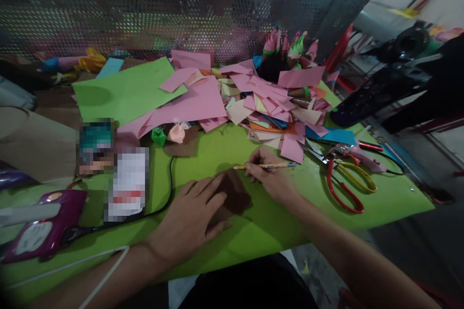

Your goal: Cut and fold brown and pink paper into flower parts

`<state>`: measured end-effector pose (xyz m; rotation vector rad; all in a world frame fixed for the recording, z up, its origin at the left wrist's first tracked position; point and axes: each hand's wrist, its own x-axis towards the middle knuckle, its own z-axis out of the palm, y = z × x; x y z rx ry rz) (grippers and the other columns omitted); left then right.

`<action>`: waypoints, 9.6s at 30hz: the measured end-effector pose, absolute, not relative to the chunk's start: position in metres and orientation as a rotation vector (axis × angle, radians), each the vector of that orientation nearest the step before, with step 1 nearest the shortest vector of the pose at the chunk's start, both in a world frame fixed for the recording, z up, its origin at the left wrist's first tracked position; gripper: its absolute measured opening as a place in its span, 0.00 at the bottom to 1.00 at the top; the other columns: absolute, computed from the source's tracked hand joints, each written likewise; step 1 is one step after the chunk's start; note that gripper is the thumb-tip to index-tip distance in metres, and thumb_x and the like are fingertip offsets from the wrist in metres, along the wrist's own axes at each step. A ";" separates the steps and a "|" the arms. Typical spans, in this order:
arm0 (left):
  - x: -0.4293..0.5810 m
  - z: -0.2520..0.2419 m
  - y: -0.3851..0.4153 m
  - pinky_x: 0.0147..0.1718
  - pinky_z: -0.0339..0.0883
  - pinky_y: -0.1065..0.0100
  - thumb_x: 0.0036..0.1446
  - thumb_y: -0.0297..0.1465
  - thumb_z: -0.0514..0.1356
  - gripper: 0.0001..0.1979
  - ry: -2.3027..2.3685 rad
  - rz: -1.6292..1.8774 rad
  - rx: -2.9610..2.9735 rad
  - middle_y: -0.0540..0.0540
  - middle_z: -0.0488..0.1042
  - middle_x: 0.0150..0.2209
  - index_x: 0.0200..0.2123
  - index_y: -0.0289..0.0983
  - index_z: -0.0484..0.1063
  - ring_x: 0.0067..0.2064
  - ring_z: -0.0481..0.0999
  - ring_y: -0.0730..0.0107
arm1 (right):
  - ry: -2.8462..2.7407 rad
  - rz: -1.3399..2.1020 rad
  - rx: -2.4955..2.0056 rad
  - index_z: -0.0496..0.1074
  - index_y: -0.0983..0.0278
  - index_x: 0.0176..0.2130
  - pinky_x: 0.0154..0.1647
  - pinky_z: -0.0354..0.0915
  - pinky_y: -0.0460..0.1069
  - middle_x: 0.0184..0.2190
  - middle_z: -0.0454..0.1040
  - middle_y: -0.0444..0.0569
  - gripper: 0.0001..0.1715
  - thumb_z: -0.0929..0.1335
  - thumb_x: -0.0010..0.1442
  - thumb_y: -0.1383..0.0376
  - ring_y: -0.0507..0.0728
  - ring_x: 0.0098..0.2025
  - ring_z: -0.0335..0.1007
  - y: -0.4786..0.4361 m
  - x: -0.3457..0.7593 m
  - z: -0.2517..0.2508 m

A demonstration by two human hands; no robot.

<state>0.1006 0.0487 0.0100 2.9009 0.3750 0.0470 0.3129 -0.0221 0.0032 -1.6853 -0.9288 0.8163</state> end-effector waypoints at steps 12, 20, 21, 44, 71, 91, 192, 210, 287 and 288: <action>0.101 0.011 0.050 0.54 0.61 0.50 0.65 0.46 0.54 0.20 0.381 0.040 2.895 0.36 0.64 0.64 0.50 0.38 0.69 0.60 0.66 0.50 | -0.941 0.805 -1.694 0.64 0.60 0.27 0.20 0.61 0.45 0.19 0.69 0.41 0.10 0.69 0.51 0.59 0.51 0.21 0.64 -0.022 0.314 0.003; 0.102 0.011 0.050 0.54 0.61 0.49 0.65 0.46 0.54 0.20 0.396 0.026 2.883 0.37 0.65 0.64 0.50 0.37 0.69 0.60 0.66 0.50 | -0.957 0.861 -1.700 0.63 0.60 0.25 0.18 0.54 0.45 0.17 0.67 0.40 0.09 0.67 0.50 0.60 0.50 0.18 0.60 -0.024 0.316 0.006; 0.102 0.012 0.051 0.54 0.61 0.49 0.65 0.46 0.53 0.20 0.393 0.026 2.879 0.37 0.65 0.64 0.50 0.37 0.69 0.60 0.66 0.50 | -0.965 0.869 -1.693 0.63 0.60 0.25 0.18 0.54 0.45 0.17 0.66 0.39 0.09 0.67 0.50 0.60 0.50 0.18 0.59 -0.025 0.316 0.007; 0.104 0.015 0.053 0.50 0.64 0.52 0.66 0.32 0.55 0.10 0.394 0.074 2.967 0.41 0.71 0.60 0.48 0.39 0.71 0.55 0.72 0.55 | -1.211 1.199 -1.679 0.61 0.61 0.21 0.20 0.52 0.47 0.17 0.59 0.39 0.04 0.64 0.43 0.66 0.50 0.21 0.55 -0.031 0.324 0.027; 0.100 0.009 0.049 0.51 0.66 0.51 0.61 0.31 0.60 0.16 0.405 0.097 3.002 0.40 0.70 0.60 0.52 0.39 0.70 0.57 0.71 0.55 | -1.057 0.847 -1.645 0.70 0.62 0.27 0.21 0.64 0.45 0.21 0.71 0.43 0.11 0.71 0.52 0.58 0.50 0.22 0.66 -0.018 0.315 0.009; 0.103 0.016 0.050 0.52 0.65 0.51 0.65 0.33 0.56 0.11 0.418 0.044 2.989 0.42 0.71 0.60 0.49 0.39 0.71 0.57 0.71 0.55 | -1.090 1.058 -1.673 0.68 0.62 0.22 0.18 0.51 0.45 0.16 0.66 0.41 0.04 0.67 0.44 0.64 0.50 0.19 0.58 -0.027 0.322 0.022; 0.101 0.016 0.051 0.47 0.67 0.55 0.62 0.34 0.61 0.10 0.459 0.132 2.976 0.40 0.76 0.52 0.44 0.35 0.70 0.51 0.75 0.56 | -1.225 0.883 -1.637 0.69 0.62 0.27 0.23 0.57 0.46 0.22 0.69 0.43 0.11 0.70 0.54 0.58 0.51 0.24 0.62 -0.021 0.313 0.012; 0.097 0.024 0.050 0.53 0.65 0.53 0.63 0.25 0.56 0.11 0.456 0.077 2.992 0.40 0.75 0.53 0.48 0.34 0.71 0.53 0.74 0.56 | -1.265 1.275 -1.557 0.66 0.62 0.23 0.21 0.49 0.46 0.18 0.62 0.39 0.07 0.68 0.49 0.64 0.49 0.21 0.54 -0.033 0.316 0.028; 0.064 0.006 0.048 0.62 0.58 0.49 0.65 0.31 0.55 0.17 0.535 0.076 2.752 0.44 0.66 0.64 0.56 0.40 0.68 0.64 0.64 0.58 | -1.291 0.876 -1.596 0.70 0.61 0.32 0.26 0.66 0.48 0.25 0.74 0.45 0.17 0.71 0.57 0.51 0.54 0.26 0.70 -0.016 0.308 0.006; 0.064 0.005 0.048 0.62 0.58 0.49 0.65 0.31 0.55 0.17 0.532 0.079 2.755 0.44 0.66 0.64 0.56 0.40 0.68 0.64 0.64 0.58 | -1.295 0.868 -1.594 0.70 0.61 0.32 0.26 0.66 0.49 0.25 0.74 0.45 0.17 0.71 0.57 0.51 0.54 0.26 0.71 -0.016 0.307 0.005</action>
